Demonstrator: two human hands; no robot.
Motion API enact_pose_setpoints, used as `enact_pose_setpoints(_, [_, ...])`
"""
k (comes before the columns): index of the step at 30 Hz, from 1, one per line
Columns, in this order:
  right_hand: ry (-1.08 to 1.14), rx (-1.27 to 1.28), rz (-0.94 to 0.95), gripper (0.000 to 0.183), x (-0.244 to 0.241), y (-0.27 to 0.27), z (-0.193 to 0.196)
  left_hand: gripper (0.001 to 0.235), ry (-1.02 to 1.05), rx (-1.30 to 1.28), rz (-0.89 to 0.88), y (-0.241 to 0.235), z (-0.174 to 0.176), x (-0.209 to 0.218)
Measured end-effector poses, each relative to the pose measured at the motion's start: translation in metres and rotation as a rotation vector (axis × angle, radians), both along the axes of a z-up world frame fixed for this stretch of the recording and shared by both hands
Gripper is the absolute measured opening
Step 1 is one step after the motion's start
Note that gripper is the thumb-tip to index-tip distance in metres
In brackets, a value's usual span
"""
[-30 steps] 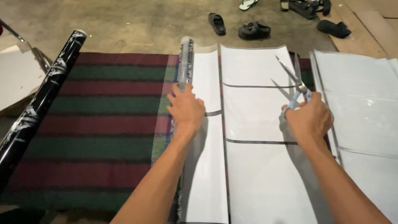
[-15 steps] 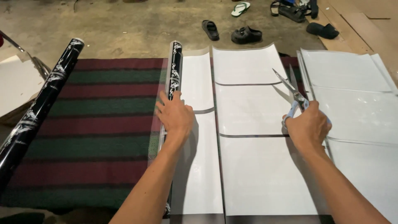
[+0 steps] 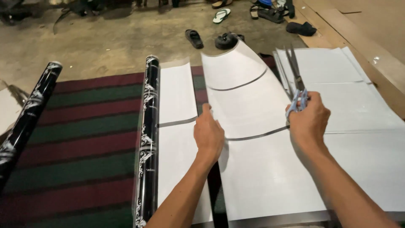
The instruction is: Cutting large printed paper sheets into smaller sections using scissors along marked lines.
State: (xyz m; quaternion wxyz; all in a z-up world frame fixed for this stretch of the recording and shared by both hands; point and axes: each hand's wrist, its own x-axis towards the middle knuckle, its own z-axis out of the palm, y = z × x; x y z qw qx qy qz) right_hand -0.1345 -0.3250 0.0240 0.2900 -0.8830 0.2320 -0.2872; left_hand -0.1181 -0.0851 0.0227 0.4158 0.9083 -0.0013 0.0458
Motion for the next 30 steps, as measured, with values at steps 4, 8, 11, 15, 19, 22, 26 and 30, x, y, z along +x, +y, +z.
enact_pose_setpoints(4, [-0.076,-0.175,-0.073,0.038,0.002,-0.056,-0.004,0.029,-0.147,-0.197,-0.056,-0.039,-0.011,0.013])
enact_pose_setpoints(8, [-0.114,-0.159,-0.150,0.037,-0.003,-0.109,0.002,0.022,-0.313,-0.344,-0.156,-0.094,-0.016,0.023])
enact_pose_setpoints(11, [-0.094,-0.149,-0.178,0.036,-0.016,-0.135,0.010,0.021,-0.294,-0.396,-0.217,-0.133,-0.005,0.018])
enact_pose_setpoints(15, [-0.024,-0.126,-0.247,0.039,-0.025,-0.179,0.006,0.018,-0.373,-0.452,-0.271,-0.183,-0.015,0.026])
enact_pose_setpoints(19, [-0.036,-0.175,-0.289,0.038,-0.036,-0.223,-0.005,0.020,-0.407,-0.492,-0.296,-0.225,-0.027,0.031])
enact_pose_setpoints(22, [-0.056,-0.072,-0.296,0.046,-0.047,-0.236,-0.007,0.023,-0.342,-0.477,-0.358,-0.248,-0.038,0.026])
enact_pose_setpoints(26, [0.028,-0.028,-0.349,0.036,-0.053,-0.254,-0.021,0.031,-0.271,-0.395,-0.392,-0.265,-0.068,0.019])
enact_pose_setpoints(30, [0.043,-0.045,-0.362,0.034,-0.049,-0.280,-0.053,0.039,-0.001,-0.403,-0.363,-0.256,-0.053,0.000])
